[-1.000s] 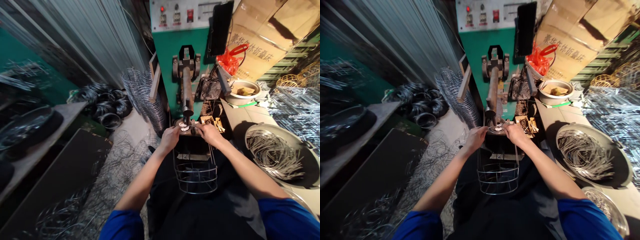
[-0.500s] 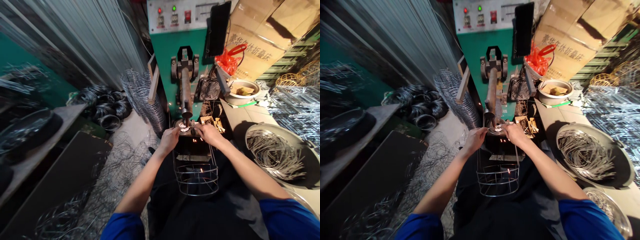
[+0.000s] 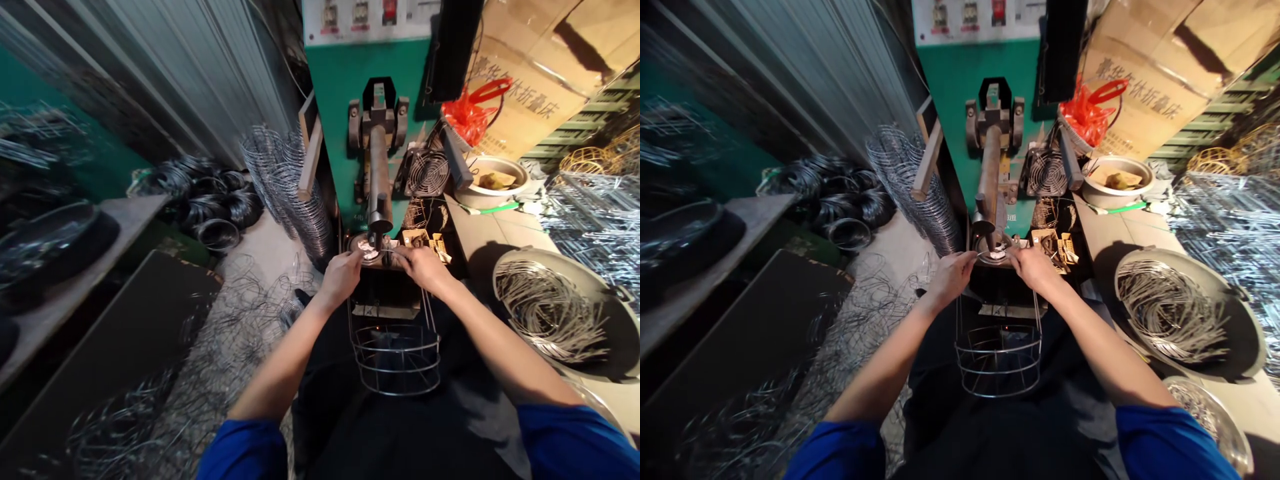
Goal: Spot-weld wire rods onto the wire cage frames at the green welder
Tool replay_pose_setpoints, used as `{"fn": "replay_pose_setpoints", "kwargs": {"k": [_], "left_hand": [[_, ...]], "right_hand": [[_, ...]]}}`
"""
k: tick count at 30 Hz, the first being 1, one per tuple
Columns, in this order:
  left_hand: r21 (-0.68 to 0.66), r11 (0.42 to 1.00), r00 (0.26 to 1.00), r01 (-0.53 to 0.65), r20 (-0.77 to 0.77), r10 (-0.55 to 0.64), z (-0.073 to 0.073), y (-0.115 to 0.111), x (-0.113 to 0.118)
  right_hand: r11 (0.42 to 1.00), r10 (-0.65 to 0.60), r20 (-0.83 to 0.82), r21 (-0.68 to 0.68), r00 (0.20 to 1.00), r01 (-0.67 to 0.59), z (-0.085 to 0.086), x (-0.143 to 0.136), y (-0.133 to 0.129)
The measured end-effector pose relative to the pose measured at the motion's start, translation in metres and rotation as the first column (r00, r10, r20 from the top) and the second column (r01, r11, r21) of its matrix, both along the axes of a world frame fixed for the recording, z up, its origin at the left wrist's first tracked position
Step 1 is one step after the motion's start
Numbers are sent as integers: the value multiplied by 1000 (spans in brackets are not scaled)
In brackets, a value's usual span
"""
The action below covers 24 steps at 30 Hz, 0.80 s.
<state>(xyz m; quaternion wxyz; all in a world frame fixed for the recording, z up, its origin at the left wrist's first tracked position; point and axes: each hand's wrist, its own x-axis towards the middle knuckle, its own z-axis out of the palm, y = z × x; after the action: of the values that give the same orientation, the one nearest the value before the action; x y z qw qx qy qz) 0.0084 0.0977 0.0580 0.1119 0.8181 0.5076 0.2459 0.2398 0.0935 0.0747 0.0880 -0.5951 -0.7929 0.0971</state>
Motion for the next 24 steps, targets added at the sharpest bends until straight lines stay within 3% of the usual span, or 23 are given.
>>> {"fn": "replay_pose_setpoints", "kwargs": {"k": [6,9,12,15,17,19,21,22,23,24], "left_hand": [[-15,1000,999,4,36,-3,-1,1,0],[-14,1000,997,-8,80,9,0,2,2],[-75,997,964,2,265,18,-2,-4,-1],[-265,964,800,27,583,138,-12,-30,-10],[-449,887,597,106,742,305,-26,-59,-15],[-612,728,401,310,778,483,-42,-92,-15],[-649,512,293,563,736,611,-57,-122,-8],[-630,441,256,639,715,650,-63,-133,-2],[-611,402,226,682,699,678,-67,-141,5],[-601,399,197,692,690,696,-69,-147,13]], "right_hand": [[1000,-6,-111,-18,994,4,7,0,0],[989,-83,-261,-144,962,46,11,4,-8],[977,-151,-376,-198,914,80,13,12,-28],[993,-88,-443,26,892,111,17,21,-57],[968,-27,-465,207,885,138,22,25,-76],[919,19,-490,351,871,177,29,26,-91],[868,57,-518,449,854,214,34,26,-101],[850,72,-530,476,845,226,35,27,-105],[845,79,-544,482,835,233,34,32,-110],[852,69,-559,464,827,242,31,40,-115]]}}
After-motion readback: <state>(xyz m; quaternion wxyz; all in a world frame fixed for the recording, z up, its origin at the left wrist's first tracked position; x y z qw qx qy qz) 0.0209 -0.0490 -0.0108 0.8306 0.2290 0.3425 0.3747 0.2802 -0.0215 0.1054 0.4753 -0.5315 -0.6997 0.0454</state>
